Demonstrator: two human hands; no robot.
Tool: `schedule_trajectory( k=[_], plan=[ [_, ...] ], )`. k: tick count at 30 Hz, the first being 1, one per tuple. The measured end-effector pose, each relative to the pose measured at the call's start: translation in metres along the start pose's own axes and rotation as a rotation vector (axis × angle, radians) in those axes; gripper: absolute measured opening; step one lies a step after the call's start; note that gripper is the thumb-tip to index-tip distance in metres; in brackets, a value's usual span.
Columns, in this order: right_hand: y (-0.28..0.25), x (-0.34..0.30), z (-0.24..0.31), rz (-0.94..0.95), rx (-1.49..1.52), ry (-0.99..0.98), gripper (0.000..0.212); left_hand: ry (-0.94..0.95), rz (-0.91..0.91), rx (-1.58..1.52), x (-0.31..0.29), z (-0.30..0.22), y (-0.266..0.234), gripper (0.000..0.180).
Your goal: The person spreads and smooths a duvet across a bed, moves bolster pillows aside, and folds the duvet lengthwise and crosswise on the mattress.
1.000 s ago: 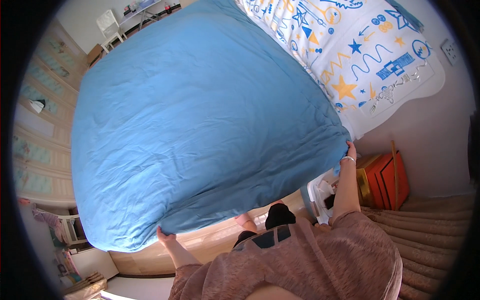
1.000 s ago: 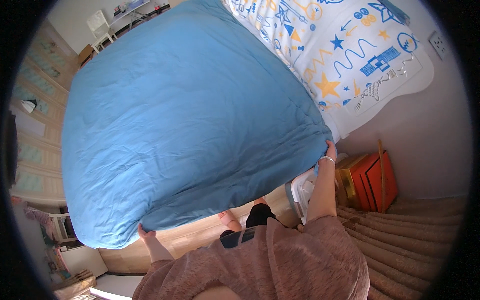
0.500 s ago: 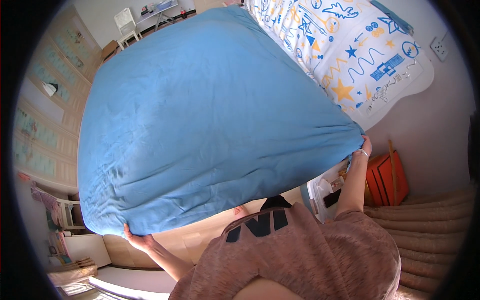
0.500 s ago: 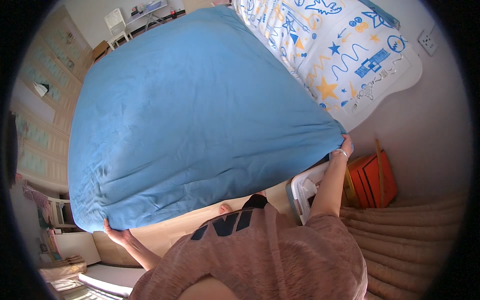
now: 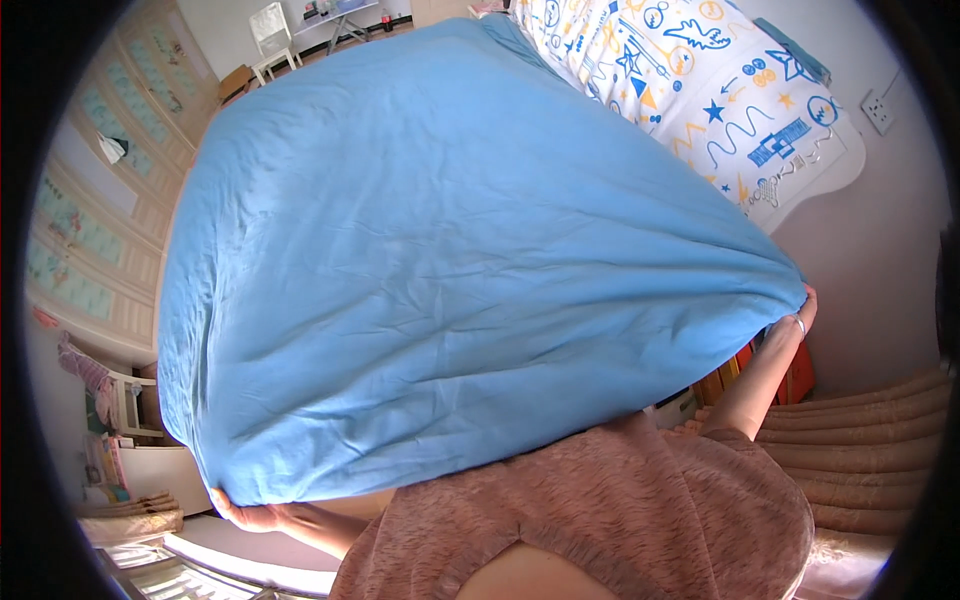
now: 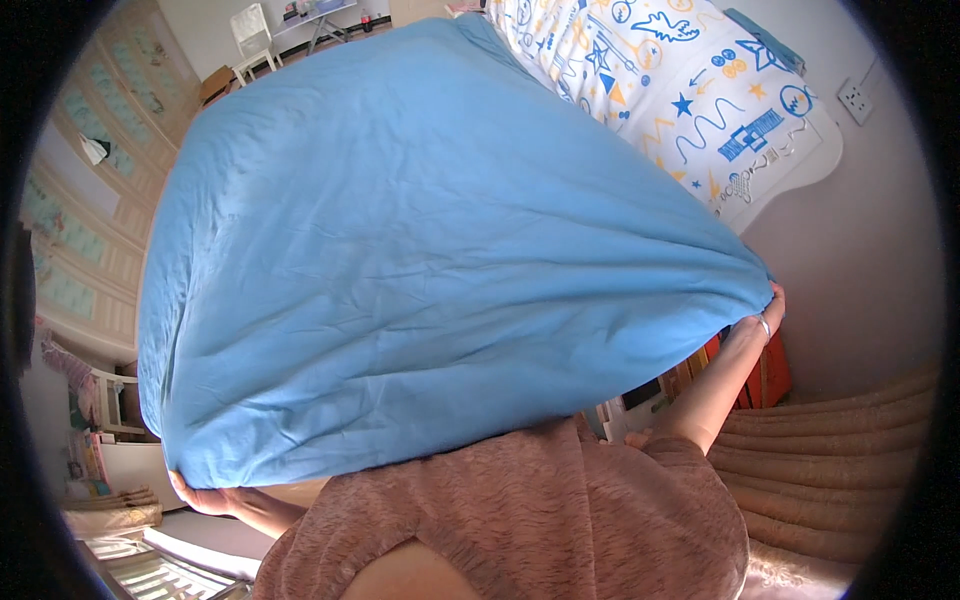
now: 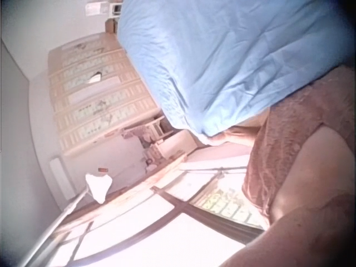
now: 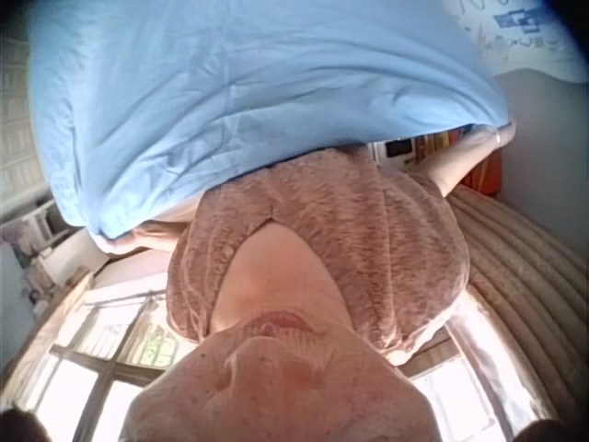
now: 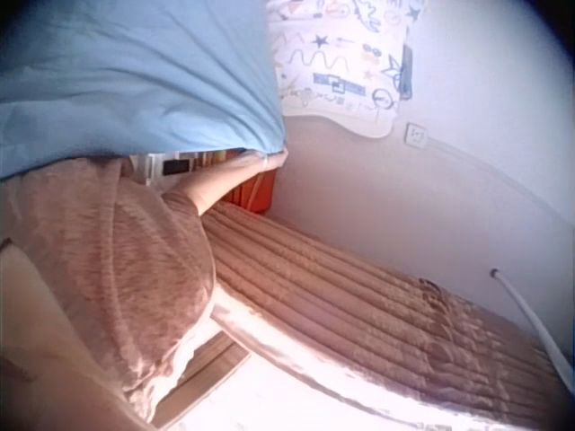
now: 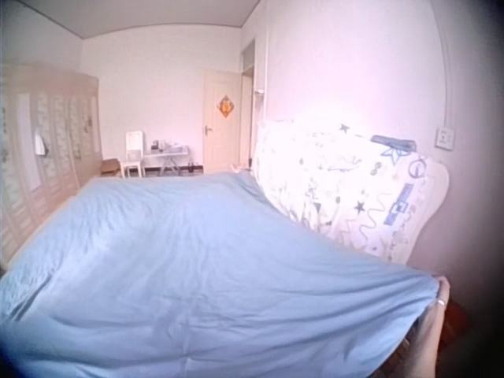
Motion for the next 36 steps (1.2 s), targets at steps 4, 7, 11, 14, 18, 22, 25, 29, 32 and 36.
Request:
schedule_trajectory(
  k=[4, 7, 11, 14, 18, 22, 25, 29, 32, 36],
  plan=[
    [-0.024, 0.012, -0.021, -0.010, 0.026, 0.080, 0.025, -0.001, -0.032, 0.108, 0.023, -0.005, -0.014, 0.038],
    [-0.044, 0.033, -0.042, -0.043, -0.055, 0.084, 0.026, -0.229, -0.057, 0.013, 0.033, 0.017, -0.022, 0.032],
    [-0.029, 0.041, -0.066, -0.153, -0.357, -0.076, 0.024, -0.359, -0.105, 0.013, 0.038, 0.042, -0.018, 0.038],
    [-0.019, 0.061, -0.084, -0.186, -0.489, -0.111, 0.021, -0.462, -0.170, 0.031, 0.043, 0.069, -0.006, 0.035],
    [0.014, 0.085, -0.119, -0.153, -0.649, -0.144, 0.020, -0.439, -0.127, 0.222, 0.067, 0.119, 0.007, 0.030],
    [0.053, 0.134, -0.155, -0.196, -0.885, -0.128, 0.029, -0.424, -0.183, 0.337, 0.113, 0.186, 0.038, 0.025],
    [0.125, 0.163, -0.189, -0.087, -0.809, -0.055, 0.028, -0.310, -0.163, 0.463, 0.143, 0.218, 0.118, 0.025],
    [0.255, 0.212, -0.227, 0.154, -0.870, -0.151, 0.024, -0.426, -0.009, 0.371, 0.222, 0.301, 0.205, 0.030],
    [0.362, 0.246, -0.262, 0.256, -0.797, -0.138, 0.029, -0.435, 0.169, 0.292, 0.279, 0.363, 0.271, 0.030],
    [0.458, 0.280, -0.327, 0.237, -0.563, -0.181, 0.029, -0.389, 0.173, 0.232, 0.338, 0.447, 0.331, 0.030]
  ],
)
Point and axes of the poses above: each hand's wrist, its own x-axis towards the middle knuckle, its own y-axis out of the palm, z = x × y, the point moved 1 cm from there along x, towards the middle knuckle, and after that the axes turned 1 degree about x, right-handed, at the moved point
